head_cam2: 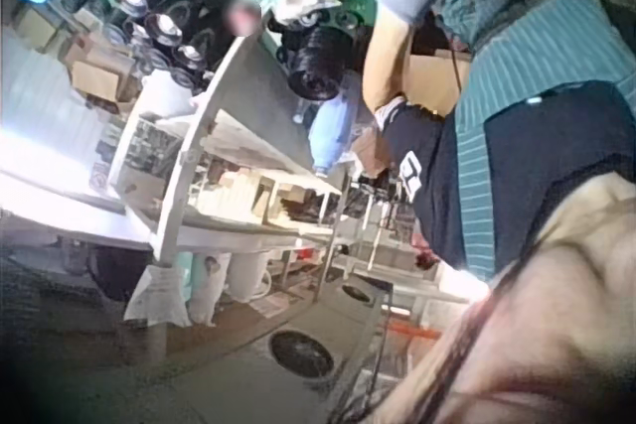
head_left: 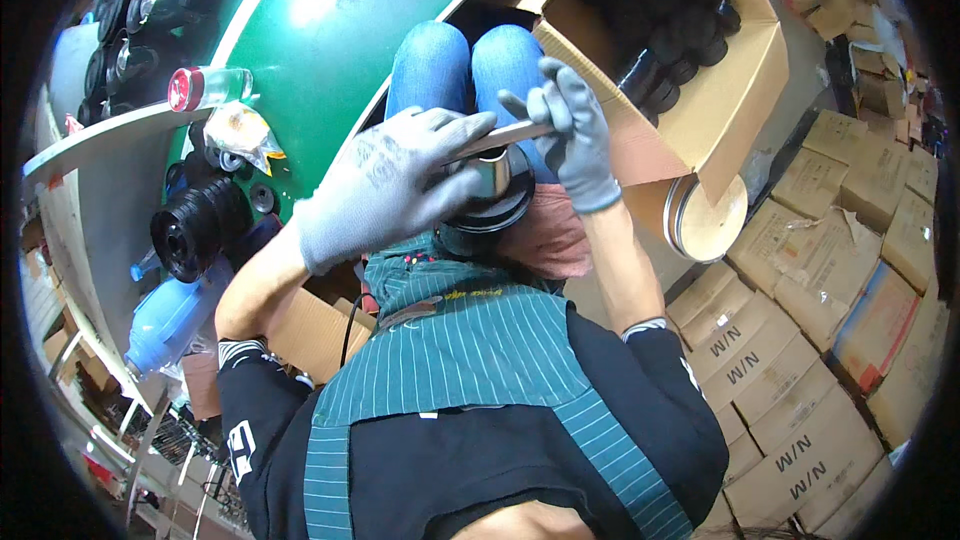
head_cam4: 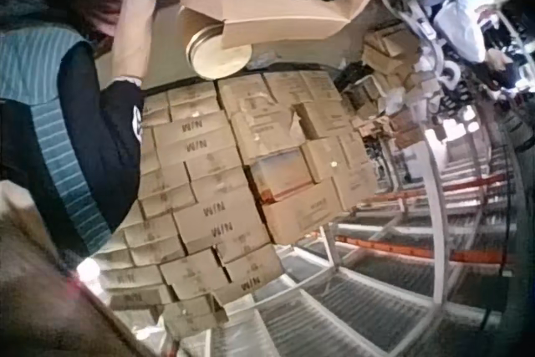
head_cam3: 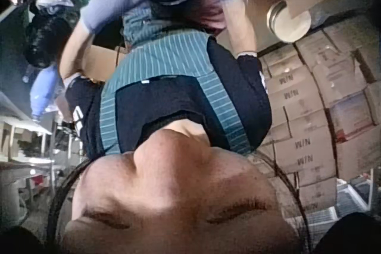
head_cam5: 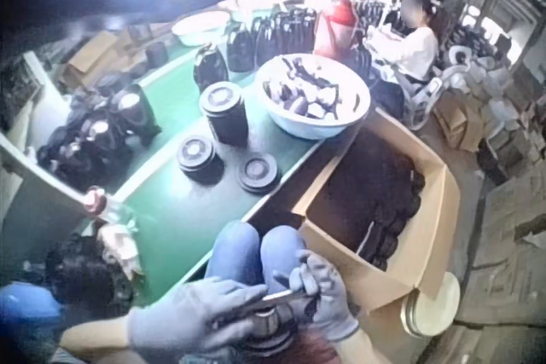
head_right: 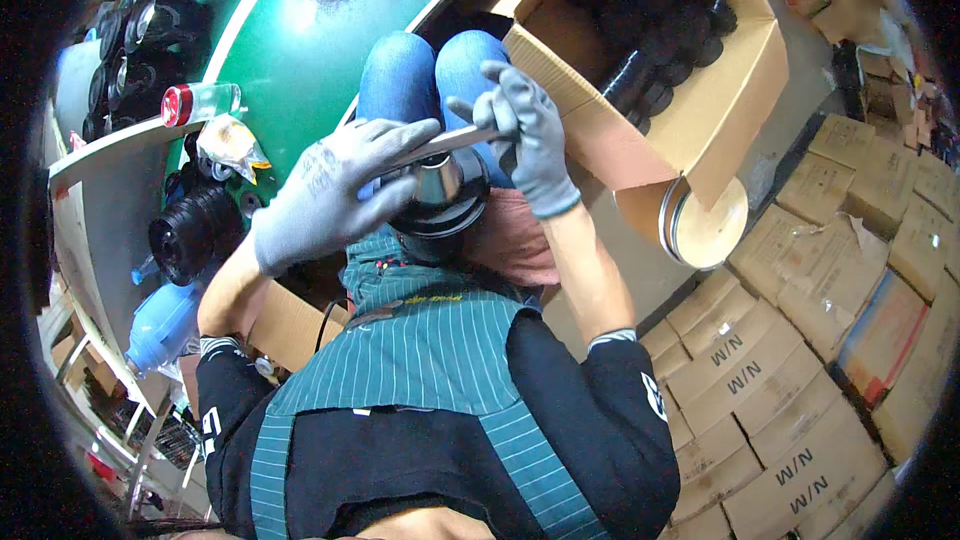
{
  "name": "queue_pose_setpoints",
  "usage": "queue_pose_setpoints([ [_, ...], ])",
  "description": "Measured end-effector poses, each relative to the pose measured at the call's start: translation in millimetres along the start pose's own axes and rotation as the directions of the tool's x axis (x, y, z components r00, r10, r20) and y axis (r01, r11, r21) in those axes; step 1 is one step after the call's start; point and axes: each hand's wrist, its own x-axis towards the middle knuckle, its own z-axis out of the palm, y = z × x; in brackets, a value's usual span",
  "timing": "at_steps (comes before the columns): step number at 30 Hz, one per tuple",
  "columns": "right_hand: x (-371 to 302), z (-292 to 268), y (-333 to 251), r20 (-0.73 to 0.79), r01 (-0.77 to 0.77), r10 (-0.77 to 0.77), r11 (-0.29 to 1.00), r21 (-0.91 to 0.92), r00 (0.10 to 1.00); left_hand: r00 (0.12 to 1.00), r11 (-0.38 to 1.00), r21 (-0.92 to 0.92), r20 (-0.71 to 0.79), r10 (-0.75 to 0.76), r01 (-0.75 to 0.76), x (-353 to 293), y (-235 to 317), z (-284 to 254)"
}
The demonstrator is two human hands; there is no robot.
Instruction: The person repeatedly picks up black kettle bodies and circular lids, wipes the rims with a cloth, and uses a metal rod to press the lids onto the kettle bodies. The person handles the items one at a time and places the assembled units on the table.
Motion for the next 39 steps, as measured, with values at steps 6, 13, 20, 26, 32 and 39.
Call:
queue_pose_setpoints([
  [6, 66, -1, 53, 0.145, -0.234, 0.225, 0.971, 0.043, 0.963, 0.999, 0.991, 0.131, -0.041, 0.034, -0.028, -14, 78, 49],
  [13, 5, 16, 24, 0.039, -0.119, 0.133, 0.962, -0.244, 0.990, 0.889, 0.972, 0.036, -0.412, -0.199, 0.234, -44, 4, 43],
  [20, -79, 80, -12, 0.299, 0.194, 0.067, 0.623, -0.757, 0.952, 0.944, 0.633, -0.701, 0.215, -0.251, 0.328, 16, -66, 33],
  [26, -67, 140, 6, 0.561, 0.654, 0.571, 0.054, -0.754, 0.600, 0.957, 0.853, -0.493, 0.288, -0.028, 0.173, 103, -88, 80],
  [32, -3, 170, 67, 0.415, 0.591, 0.717, 0.005, -0.807, 0.561, 0.724, 0.666, -0.706, 0.587, 0.361, 0.241, 164, -60, 119],
  [39, -49, 152, 9, 0.525, 0.511, 0.229, 0.123, -0.851, 0.820, 0.984, 0.718, -0.683, 0.176, -0.022, 0.138, 94, -92, 22],
])
